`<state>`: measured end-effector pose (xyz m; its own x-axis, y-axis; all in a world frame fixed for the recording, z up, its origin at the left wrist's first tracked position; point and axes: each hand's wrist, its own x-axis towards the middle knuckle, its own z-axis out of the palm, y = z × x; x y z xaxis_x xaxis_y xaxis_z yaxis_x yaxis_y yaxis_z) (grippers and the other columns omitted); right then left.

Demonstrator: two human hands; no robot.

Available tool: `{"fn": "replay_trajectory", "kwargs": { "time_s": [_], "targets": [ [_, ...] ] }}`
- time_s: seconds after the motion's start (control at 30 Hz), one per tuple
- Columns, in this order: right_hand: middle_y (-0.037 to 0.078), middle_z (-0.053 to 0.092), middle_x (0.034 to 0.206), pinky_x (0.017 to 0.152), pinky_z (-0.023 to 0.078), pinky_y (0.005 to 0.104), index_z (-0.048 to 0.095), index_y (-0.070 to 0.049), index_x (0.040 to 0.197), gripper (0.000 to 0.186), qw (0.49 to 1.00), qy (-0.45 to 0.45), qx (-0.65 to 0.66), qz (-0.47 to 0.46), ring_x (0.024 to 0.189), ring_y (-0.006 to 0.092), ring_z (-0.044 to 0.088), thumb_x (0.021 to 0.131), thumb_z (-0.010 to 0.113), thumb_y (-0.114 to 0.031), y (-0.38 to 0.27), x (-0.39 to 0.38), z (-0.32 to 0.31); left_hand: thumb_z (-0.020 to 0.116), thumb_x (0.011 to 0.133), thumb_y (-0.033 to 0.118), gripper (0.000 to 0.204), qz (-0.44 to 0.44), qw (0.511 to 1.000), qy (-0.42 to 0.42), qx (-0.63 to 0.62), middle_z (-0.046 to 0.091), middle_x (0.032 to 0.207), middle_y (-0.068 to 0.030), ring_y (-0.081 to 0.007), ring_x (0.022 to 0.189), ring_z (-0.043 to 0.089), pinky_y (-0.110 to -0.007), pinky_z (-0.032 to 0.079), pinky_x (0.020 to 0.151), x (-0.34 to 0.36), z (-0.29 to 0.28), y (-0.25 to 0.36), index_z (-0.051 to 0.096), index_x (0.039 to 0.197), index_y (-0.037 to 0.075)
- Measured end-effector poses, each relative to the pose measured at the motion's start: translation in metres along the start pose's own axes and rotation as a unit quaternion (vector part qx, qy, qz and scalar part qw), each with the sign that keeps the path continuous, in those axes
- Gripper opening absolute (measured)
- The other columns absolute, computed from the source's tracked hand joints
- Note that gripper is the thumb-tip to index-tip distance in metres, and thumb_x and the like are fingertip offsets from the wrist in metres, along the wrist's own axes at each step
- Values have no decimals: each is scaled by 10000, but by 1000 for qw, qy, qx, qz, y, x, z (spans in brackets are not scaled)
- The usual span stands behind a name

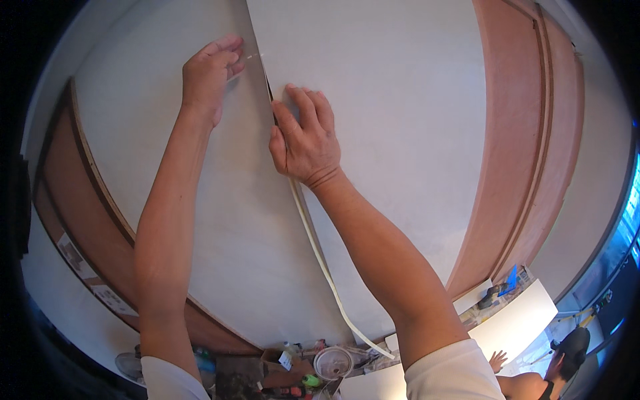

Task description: The person aligns and presses a long, thin strip along the vertical seam of two large white wall panels. They use both hands to smooth the strip and ensure it adheres to the edge. Another person is visible in the background working on a separate white board.

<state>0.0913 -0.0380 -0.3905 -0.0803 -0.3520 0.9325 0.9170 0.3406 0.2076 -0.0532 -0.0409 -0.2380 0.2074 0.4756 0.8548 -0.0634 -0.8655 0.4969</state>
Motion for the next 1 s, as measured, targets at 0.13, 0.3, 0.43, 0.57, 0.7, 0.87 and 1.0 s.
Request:
{"fn": "replay_trajectory", "kwargs": {
  "time_s": [0.13, 0.3, 0.43, 0.57, 0.7, 0.87, 1.0],
  "targets": [
    [219, 579, 1331, 1096, 405, 530, 676, -48, 1164, 366, 1000, 0, 3, 2, 1216, 403, 538, 830, 629, -190, -3, -1, 1, 500, 890, -8, 676, 92, 989, 15, -114, 423, 1561, -278, -295, 1460, 432, -335, 427, 1096, 8, 13, 0, 319, 1529, -131],
    [220, 570, 1344, 1113, 392, 531, 668, -45, 1178, 383, 1000, -10, 5, 16, 1229, 407, 531, 828, 633, -196, -10, 0, 0, 467, 856, -24, 723, 86, 995, -7, -56, 410, 1579, -277, -293, 1481, 411, -302, 369, 1146, 3, 31, -8, 285, 1551, -109],
    [222, 554, 1364, 1122, 378, 539, 656, -43, 1198, 403, 1000, -21, -3, 20, 1249, 410, 517, 827, 635, -198, -10, 0, -3, 455, 858, -31, 702, 43, 997, -51, -31, 380, 1595, -283, -289, 1496, 393, -312, 356, 1160, -9, 28, 8, 302, 1537, -120],
    [225, 547, 1371, 1124, 376, 545, 646, -45, 1206, 408, 999, -30, -3, 22, 1253, 413, 514, 829, 635, -202, -9, -3, -1, 467, 895, -24, 707, 34, 997, -73, -18, 347, 1618, -264, -325, 1516, 343, -348, 372, 1156, -12, 19, -4, 246, 1560, -120],
    [224, 547, 1375, 1124, 377, 548, 641, -46, 1207, 406, 999, -35, -17, 19, 1244, 415, 523, 834, 636, -205, -6, -2, -1, 473, 938, 6, 657, -10, 994, -102, -32, 378, 1597, -266, -332, 1489, 386, -368, 397, 1154, -13, 10, 12, 270, 1550, -120],
    [226, 555, 1373, 1129, 377, 543, 637, -46, 1216, 400, 999, -26, -11, 16, 1239, 415, 530, 848, 620, -201, -8, -2, 1, 474, 991, 55, 608, -49, 992, -115, -27, 388, 1590, -260, -314, 1465, 422, -376, 409, 1155, -15, -4, 8, 291, 1549, -105],
    [225, 557, 1376, 1136, 376, 533, 638, -43, 1225, 403, 1000, -27, -6, 15, 1251, 403, 529, 851, 602, -188, -5, -5, 0, 474, 1009, 102, 603, 4, 996, -82, -25, 375, 1600, -246, -297, 1485, 388, -372, 357, 1188, 1, 2, -5, 299, 1551, -97]
  ]
}}
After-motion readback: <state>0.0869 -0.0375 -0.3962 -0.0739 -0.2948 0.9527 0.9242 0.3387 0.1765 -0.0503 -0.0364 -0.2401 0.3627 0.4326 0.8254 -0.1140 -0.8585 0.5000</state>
